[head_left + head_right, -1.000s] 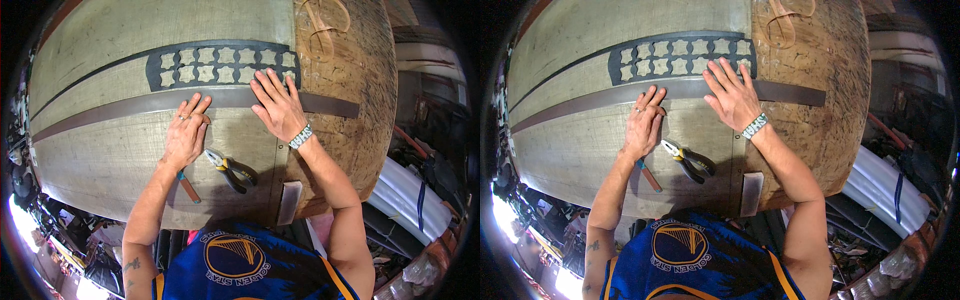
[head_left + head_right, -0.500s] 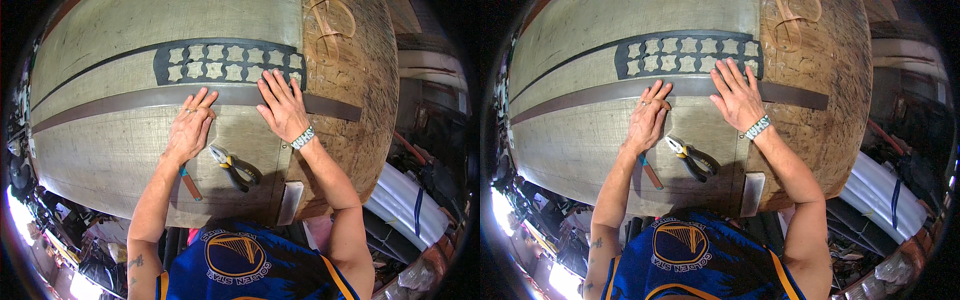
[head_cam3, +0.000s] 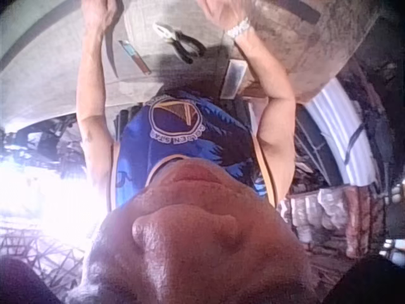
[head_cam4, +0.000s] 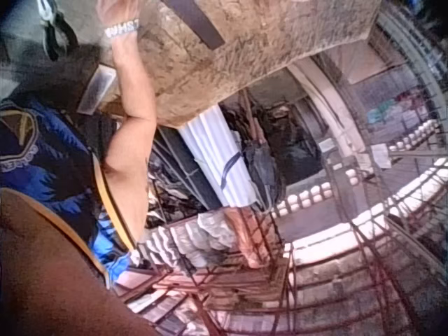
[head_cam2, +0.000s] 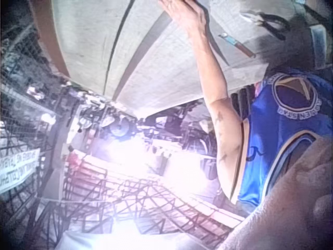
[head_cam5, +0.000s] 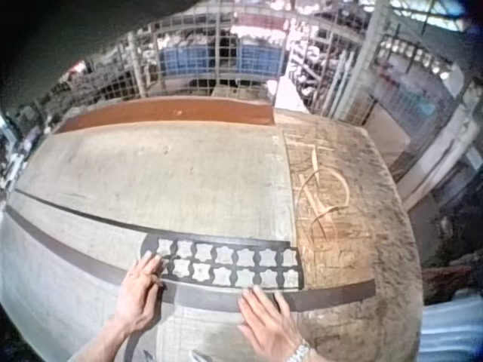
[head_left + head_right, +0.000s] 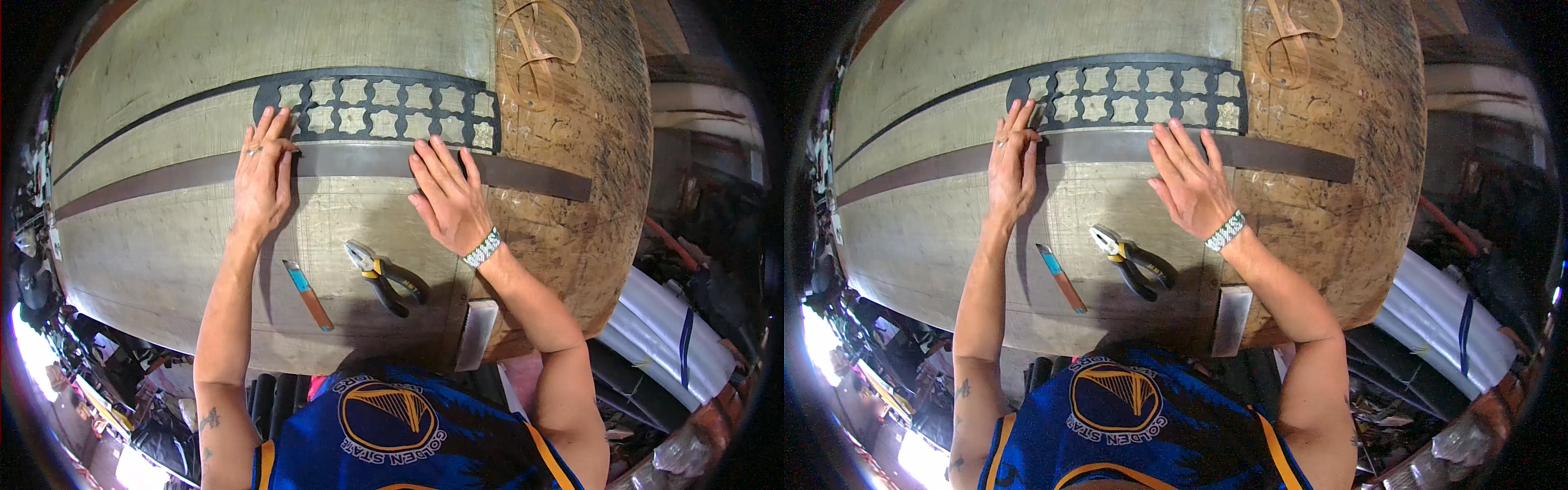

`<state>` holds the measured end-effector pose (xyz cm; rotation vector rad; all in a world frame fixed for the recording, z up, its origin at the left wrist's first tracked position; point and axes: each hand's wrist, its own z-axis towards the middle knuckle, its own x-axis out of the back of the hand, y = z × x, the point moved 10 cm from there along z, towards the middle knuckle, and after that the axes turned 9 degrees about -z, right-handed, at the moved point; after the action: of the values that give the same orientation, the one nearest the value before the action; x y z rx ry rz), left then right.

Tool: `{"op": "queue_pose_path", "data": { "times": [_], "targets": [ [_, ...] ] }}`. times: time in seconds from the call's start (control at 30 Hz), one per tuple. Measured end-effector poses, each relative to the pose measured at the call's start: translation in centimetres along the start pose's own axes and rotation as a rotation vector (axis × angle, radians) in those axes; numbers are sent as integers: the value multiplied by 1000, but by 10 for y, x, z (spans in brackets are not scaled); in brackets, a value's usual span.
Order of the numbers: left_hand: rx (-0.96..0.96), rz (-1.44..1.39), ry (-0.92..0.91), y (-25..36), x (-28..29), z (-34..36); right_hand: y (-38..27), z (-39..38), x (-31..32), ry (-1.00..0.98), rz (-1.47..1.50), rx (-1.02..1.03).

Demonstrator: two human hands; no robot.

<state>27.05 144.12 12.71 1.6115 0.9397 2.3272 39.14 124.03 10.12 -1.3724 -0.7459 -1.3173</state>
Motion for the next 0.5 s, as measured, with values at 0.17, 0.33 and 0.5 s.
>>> {"op": "queue_pose_path", "data": {
  "times": [0.17, 0.33, 0.5],
  "targets": [
    [20, -199, 19, 57, 6, -16, -20, -26, 18, 17, 128, -44],
    [372, -519, 77, 53, -15, -53, -55, -59, 12, -84, 277, -177],
    [635, -764, 118, 45, -33, -95, -84, -85, -2, -194, 314, -229]
  ]
}}
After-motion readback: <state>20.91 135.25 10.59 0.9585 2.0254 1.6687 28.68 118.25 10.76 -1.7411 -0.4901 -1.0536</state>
